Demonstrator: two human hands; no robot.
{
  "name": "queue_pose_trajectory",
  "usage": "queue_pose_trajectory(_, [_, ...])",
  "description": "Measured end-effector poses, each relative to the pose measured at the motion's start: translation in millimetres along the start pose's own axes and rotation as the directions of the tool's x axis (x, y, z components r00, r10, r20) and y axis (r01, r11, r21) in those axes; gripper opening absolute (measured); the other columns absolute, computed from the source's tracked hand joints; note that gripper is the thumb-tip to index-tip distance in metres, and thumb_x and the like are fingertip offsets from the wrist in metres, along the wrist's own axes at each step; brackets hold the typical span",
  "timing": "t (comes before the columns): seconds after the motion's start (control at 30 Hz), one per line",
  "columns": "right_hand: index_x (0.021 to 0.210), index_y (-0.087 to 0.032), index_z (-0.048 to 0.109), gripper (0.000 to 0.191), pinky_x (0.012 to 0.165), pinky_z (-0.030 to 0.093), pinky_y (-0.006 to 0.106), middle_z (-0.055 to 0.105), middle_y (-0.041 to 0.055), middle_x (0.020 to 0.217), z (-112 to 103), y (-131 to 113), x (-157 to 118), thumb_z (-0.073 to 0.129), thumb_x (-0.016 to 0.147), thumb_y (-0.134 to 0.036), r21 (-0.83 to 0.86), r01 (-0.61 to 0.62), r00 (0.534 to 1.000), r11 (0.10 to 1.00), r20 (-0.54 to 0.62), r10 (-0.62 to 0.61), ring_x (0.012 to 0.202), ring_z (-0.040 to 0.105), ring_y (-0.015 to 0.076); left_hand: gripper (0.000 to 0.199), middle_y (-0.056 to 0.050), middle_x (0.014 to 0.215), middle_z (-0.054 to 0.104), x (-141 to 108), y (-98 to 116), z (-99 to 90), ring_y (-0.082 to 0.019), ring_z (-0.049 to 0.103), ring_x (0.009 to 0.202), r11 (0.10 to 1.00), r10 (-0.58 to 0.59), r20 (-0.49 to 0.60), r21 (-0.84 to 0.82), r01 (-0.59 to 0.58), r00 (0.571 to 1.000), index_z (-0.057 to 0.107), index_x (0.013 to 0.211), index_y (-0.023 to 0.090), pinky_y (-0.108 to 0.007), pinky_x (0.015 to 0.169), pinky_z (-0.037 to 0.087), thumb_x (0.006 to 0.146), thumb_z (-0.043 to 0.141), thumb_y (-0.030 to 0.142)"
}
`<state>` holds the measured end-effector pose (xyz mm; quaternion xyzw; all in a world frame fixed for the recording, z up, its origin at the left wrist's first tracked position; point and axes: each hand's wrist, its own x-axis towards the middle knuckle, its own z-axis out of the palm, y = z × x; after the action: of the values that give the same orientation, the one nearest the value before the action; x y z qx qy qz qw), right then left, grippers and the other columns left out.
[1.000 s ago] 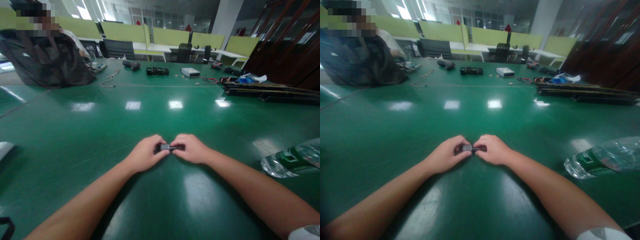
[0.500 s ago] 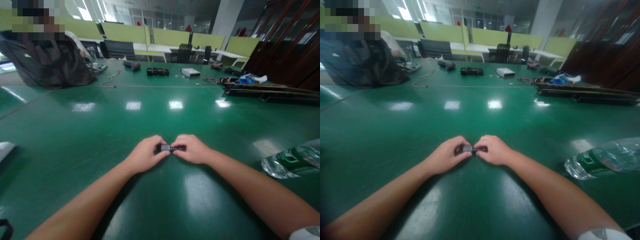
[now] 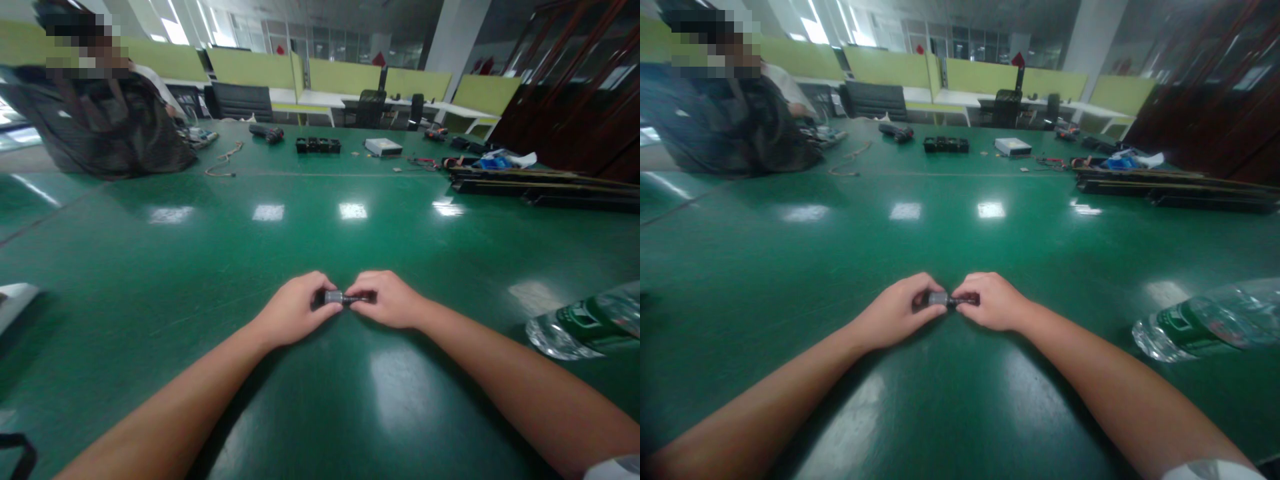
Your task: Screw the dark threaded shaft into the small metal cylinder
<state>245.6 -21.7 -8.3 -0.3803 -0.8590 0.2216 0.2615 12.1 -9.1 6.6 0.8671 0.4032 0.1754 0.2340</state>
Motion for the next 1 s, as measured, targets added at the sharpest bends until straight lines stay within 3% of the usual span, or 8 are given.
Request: queue_pose_trajectory(1.0, [0.093,-0.018,0.076,0.012,0.069,0.046,0.025,0.072,0.004,0.084,-2.7,-0.1,-1.6,0.071,0.082,-0.019,0.009,-0.026,1.0,1.0,0.012,0.026,0.074,0.064,0.0147,0.023,-0.003,0.089,0.067,-0.7,-0.9,0.3,-0.018,0.06,0.077,1.0,0.013,-0.005,0.002,-0.013,1.0,0.067,0.097,0.021,-0.028,0.066,0.043,0.088,0.063,0.041])
